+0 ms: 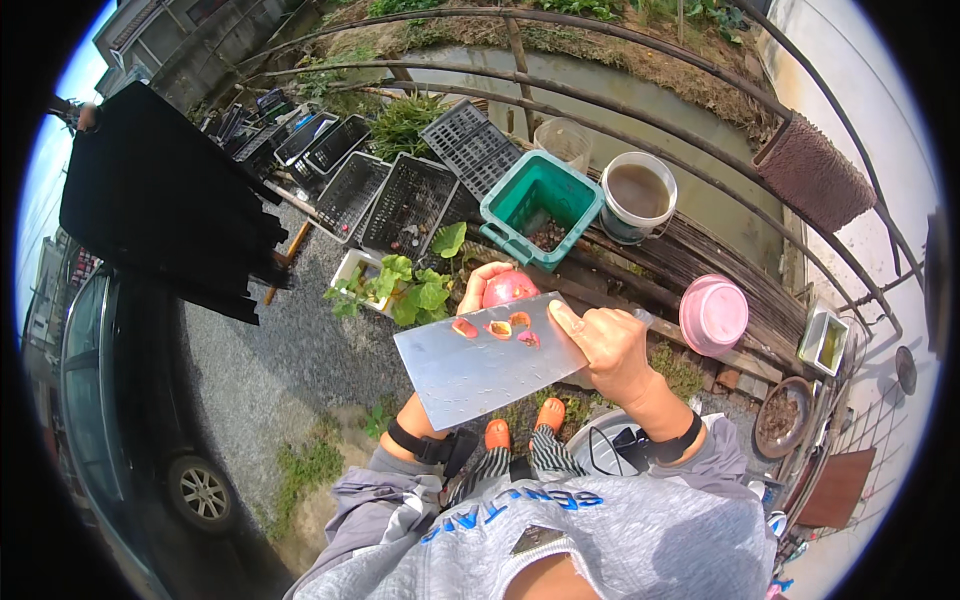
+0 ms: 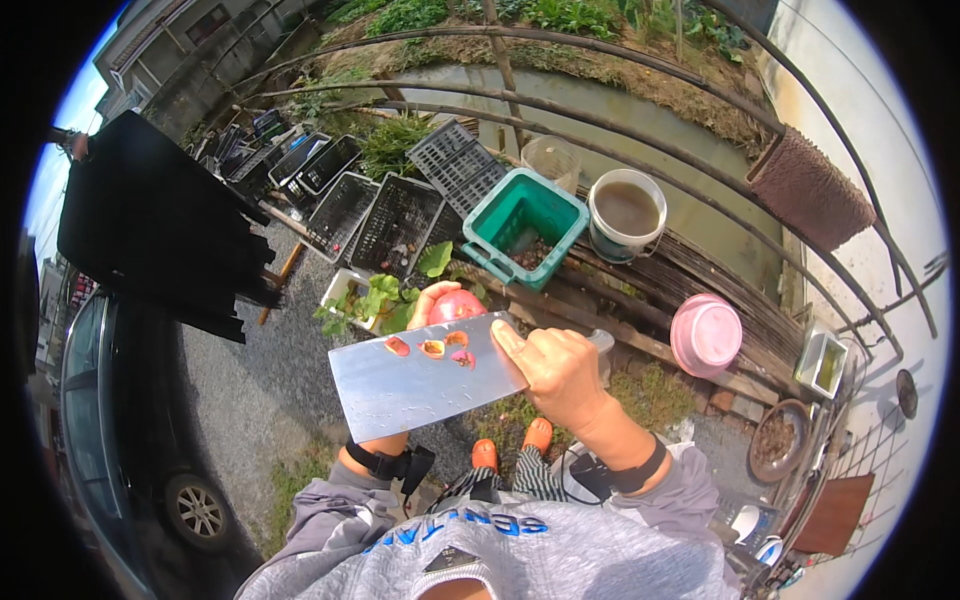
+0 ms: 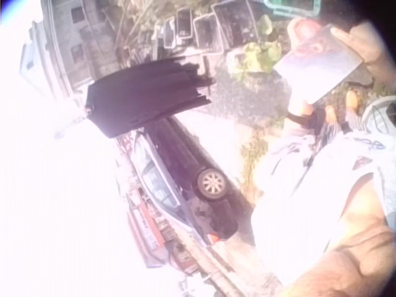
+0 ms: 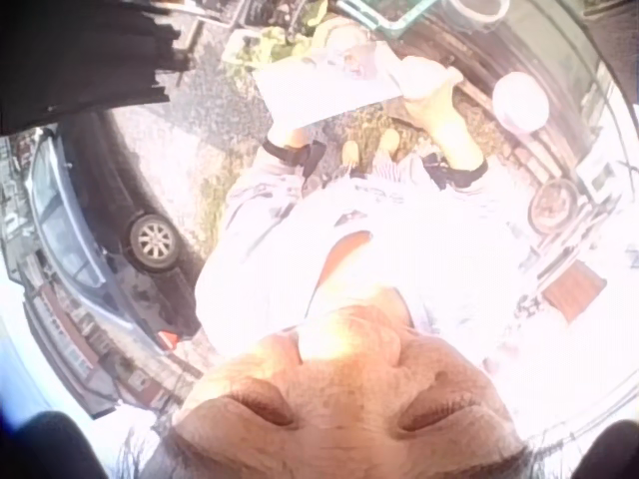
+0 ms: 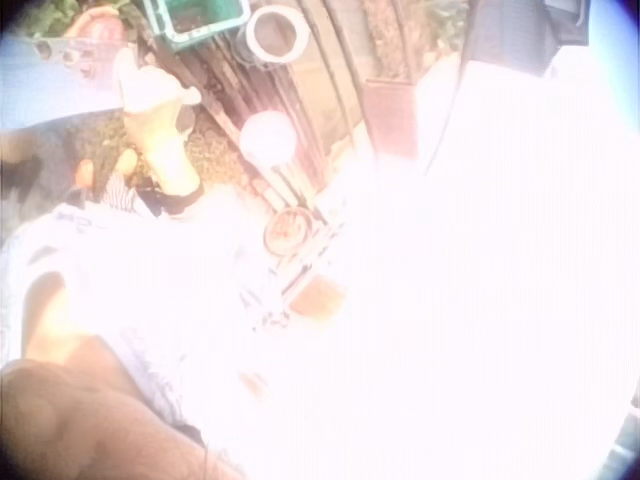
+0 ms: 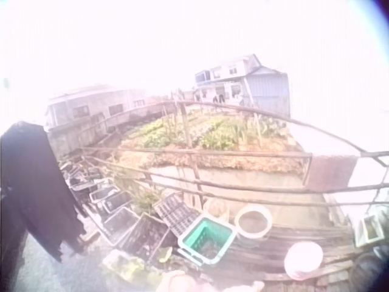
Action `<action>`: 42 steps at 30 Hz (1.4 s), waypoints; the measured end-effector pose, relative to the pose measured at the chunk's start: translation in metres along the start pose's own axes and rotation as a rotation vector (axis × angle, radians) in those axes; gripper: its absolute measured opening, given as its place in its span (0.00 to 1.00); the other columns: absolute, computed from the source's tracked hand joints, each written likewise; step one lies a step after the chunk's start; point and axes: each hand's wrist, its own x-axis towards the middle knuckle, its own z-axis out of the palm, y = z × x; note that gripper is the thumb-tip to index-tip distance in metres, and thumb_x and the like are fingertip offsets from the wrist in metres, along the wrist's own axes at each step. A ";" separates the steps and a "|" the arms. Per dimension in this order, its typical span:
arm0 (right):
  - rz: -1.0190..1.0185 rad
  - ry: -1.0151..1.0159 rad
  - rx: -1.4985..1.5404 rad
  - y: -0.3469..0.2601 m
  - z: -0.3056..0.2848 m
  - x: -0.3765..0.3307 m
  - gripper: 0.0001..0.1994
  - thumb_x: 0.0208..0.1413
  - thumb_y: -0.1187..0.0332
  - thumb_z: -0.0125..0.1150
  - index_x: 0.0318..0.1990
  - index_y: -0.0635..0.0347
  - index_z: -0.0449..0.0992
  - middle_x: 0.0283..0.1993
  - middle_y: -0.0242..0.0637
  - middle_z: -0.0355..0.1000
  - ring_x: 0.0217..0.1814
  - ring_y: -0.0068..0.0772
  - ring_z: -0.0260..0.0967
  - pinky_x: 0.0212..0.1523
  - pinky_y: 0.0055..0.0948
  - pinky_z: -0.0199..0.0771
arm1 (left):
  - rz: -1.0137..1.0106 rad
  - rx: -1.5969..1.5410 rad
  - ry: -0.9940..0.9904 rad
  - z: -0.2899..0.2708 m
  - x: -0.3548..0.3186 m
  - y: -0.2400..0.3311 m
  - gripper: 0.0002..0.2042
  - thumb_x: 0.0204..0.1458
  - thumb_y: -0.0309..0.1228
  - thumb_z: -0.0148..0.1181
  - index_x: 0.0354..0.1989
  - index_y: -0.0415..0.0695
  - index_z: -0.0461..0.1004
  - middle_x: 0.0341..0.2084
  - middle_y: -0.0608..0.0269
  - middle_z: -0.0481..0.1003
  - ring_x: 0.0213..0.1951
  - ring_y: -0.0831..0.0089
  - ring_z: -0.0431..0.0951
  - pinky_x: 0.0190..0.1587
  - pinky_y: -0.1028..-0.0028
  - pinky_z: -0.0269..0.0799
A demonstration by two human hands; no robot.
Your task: The person peels and cuts red-skinned sweet potatoes using a cleaver, placing the pieces into a blue basin. They wash the potatoes in a red basin, discard peels into a green bin, and carry the basin of cut pieces toward the house.
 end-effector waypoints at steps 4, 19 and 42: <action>-0.030 -0.018 -0.013 0.001 -0.003 0.005 0.18 0.45 0.72 0.65 0.48 0.56 0.78 0.17 0.30 0.58 0.18 0.32 0.62 0.20 0.31 0.60 | 0.050 0.178 0.102 0.002 0.014 -0.014 0.36 0.39 0.28 0.75 0.56 0.43 0.59 0.44 0.60 0.70 0.42 0.73 0.75 0.45 0.72 0.76; 0.357 0.031 -0.020 0.086 0.031 -0.008 0.12 0.51 0.75 0.61 0.44 0.57 0.79 0.28 0.46 0.75 0.29 0.49 0.74 0.27 0.41 0.71 | -0.019 -0.013 0.102 0.001 0.026 -0.002 0.34 0.40 0.41 0.73 0.54 0.44 0.64 0.44 0.62 0.70 0.46 0.72 0.73 0.51 0.69 0.72; -0.054 -0.038 -0.004 0.027 -0.006 -0.029 0.21 0.41 0.69 0.58 0.48 0.57 0.78 0.18 0.30 0.56 0.18 0.32 0.58 0.21 0.32 0.56 | -0.342 -1.079 -0.012 -0.004 0.020 -0.036 0.27 0.57 0.51 0.53 0.56 0.41 0.67 0.50 0.48 0.72 0.53 0.52 0.72 0.53 0.56 0.73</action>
